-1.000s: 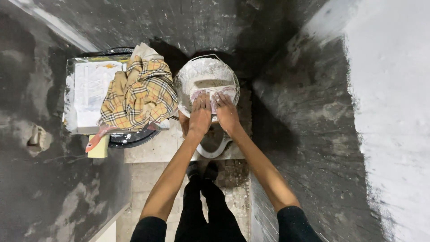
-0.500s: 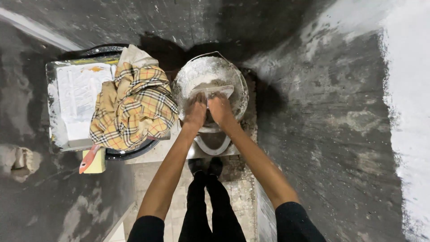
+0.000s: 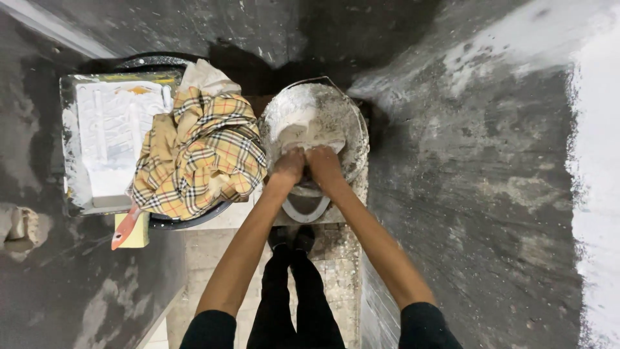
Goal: The person applies filler onto a wall by scooping compound from a bucket with a spreader and smoothing it across the wall surface.
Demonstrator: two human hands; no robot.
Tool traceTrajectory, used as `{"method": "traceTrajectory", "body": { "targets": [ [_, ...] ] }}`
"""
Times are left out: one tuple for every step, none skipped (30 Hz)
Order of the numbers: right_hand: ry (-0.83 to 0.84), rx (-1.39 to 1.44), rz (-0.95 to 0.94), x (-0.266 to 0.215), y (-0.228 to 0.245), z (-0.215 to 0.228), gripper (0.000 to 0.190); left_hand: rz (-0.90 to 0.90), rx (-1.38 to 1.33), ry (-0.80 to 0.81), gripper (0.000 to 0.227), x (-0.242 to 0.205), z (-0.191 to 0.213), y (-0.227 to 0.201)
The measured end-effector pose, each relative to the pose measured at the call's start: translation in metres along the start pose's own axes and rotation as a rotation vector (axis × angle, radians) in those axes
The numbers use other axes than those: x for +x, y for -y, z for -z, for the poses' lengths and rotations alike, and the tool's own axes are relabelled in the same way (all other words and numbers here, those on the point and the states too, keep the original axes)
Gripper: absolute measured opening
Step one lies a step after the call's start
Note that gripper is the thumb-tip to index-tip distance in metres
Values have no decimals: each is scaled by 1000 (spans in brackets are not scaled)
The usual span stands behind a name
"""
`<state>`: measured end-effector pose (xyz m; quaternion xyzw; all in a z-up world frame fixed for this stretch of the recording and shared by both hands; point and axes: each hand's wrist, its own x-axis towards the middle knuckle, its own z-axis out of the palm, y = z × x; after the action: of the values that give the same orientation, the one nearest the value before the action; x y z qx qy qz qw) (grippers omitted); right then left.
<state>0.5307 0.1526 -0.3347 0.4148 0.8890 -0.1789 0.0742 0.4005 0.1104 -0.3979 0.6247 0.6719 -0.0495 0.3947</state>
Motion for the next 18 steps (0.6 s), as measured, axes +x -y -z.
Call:
{"method": "traceTrajectory", "body": {
  "targets": [
    [-6, -5, 1, 0, 5, 9, 16, -3, 1, -7, 40, -9, 16, -5],
    [-44, -71, 0, -4, 10, 17, 19, -32, 51, -70, 44, -20, 28, -11],
    [-82, -138, -1, -7, 14, 24, 24, -60, 101, -133, 49, -30, 40, -18],
    [-81, -140, -5, -6, 15, 22, 24, -64, 100, -132, 49, -28, 33, -14],
    [-156, -167, -4, -4, 17, 19, 23, -136, 247, -331, 55, -25, 26, -10],
    [-232, -193, -1, -2, 17, 16, 21, -206, 395, -533, 62, -23, 20, -5],
    [-231, -194, -3, -1, 18, 8, 21, -208, 394, -533, 62, -23, 17, -6],
    [-257, -200, -14, 2, 20, -1, 19, -90, 324, -381, 48, -22, 15, -4],
    [-283, -205, -25, 6, 22, -9, 17, 26, 253, -229, 34, -22, 12, -2],
    [-282, -206, -21, 8, 20, -11, 17, 30, 251, -229, 34, -18, 16, -2],
    [-180, -172, -24, 10, 17, -13, 15, 65, 214, -137, 30, -15, 19, -2],
    [-70, -138, -30, 7, 14, -16, 14, 100, 172, -37, 26, -14, 17, -5],
    [-61, -137, -29, 2, 6, -30, 14, 102, 167, -30, 26, -16, 10, -6],
    [-82, -81, 8, 5, -1, -42, 15, 31, 256, -46, 23, -15, 9, -4],
    [-103, -25, 46, 7, -9, -52, 18, -40, 344, -61, 20, -15, 8, -3],
    [-107, -26, 57, 9, -7, -44, 18, -31, 343, -68, 20, -13, 7, -3],
    [-25, 1, 14, 9, -6, -36, 21, 23, 293, -25, 24, -11, 6, -4],
    [58, 30, -33, 8, -3, -28, 24, 75, 244, 23, 28, -12, 5, -4]
  ]
}}
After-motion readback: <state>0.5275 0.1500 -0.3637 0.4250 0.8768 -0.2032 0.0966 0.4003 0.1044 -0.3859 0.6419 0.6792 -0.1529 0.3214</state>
